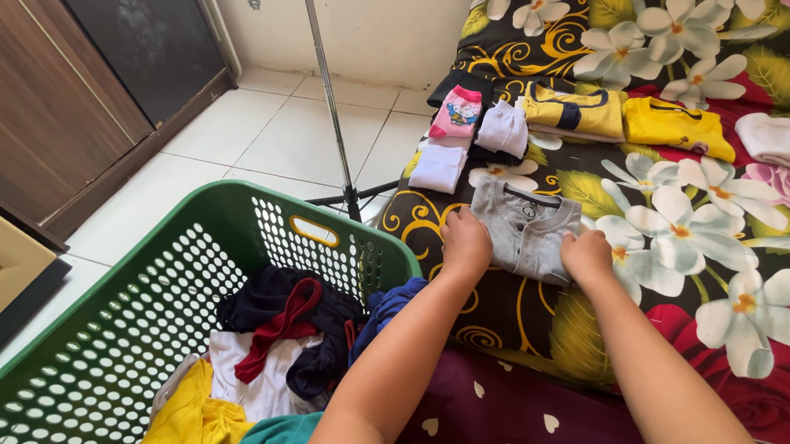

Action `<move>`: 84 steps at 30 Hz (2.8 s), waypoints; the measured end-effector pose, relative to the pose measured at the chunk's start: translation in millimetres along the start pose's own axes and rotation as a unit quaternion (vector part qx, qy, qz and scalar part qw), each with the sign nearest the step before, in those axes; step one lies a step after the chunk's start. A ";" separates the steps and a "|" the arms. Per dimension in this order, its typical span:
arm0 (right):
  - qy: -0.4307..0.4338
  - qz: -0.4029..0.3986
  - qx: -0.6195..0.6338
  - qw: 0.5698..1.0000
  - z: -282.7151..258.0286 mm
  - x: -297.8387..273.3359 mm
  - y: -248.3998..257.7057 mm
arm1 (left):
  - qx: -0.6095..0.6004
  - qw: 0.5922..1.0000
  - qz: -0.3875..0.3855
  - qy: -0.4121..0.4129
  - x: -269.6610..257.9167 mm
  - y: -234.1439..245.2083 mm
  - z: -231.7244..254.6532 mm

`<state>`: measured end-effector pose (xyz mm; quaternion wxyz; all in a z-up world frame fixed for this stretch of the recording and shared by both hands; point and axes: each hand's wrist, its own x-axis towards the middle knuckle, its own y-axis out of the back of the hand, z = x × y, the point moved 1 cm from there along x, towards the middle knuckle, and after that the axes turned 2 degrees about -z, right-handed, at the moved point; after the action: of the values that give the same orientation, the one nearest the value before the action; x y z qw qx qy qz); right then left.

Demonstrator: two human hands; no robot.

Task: The person folds a gray short-sleeved shirt, a dark patterned garment, and an orange garment by hand, placing each folded item on a floral-patterned bed next to other folded clothes. The person retrieves items from a green laundry basket and arranges them neatly on the bed.

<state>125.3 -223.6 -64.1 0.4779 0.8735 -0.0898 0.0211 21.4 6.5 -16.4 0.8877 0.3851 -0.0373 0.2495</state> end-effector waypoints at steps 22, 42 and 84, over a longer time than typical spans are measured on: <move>-0.011 -0.023 0.046 0.999 -41.5 -50.4 32.3 | -0.125 0.986 -0.058 0.093 28.3 -21.1 -16.2; -0.029 -0.022 -0.025 0.999 -43.2 -68.5 32.1 | -0.046 0.995 -0.082 0.043 -0.1 20.5 8.8; -0.004 -0.003 0.029 1.000 -29.9 -76.4 37.5 | -0.197 0.964 -0.176 -0.006 2.9 21.3 12.2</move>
<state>45.1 -207.8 -26.1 0.4525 0.8872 -0.0880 0.0186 15.4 11.5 7.0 0.9757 0.2048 -0.0222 0.0744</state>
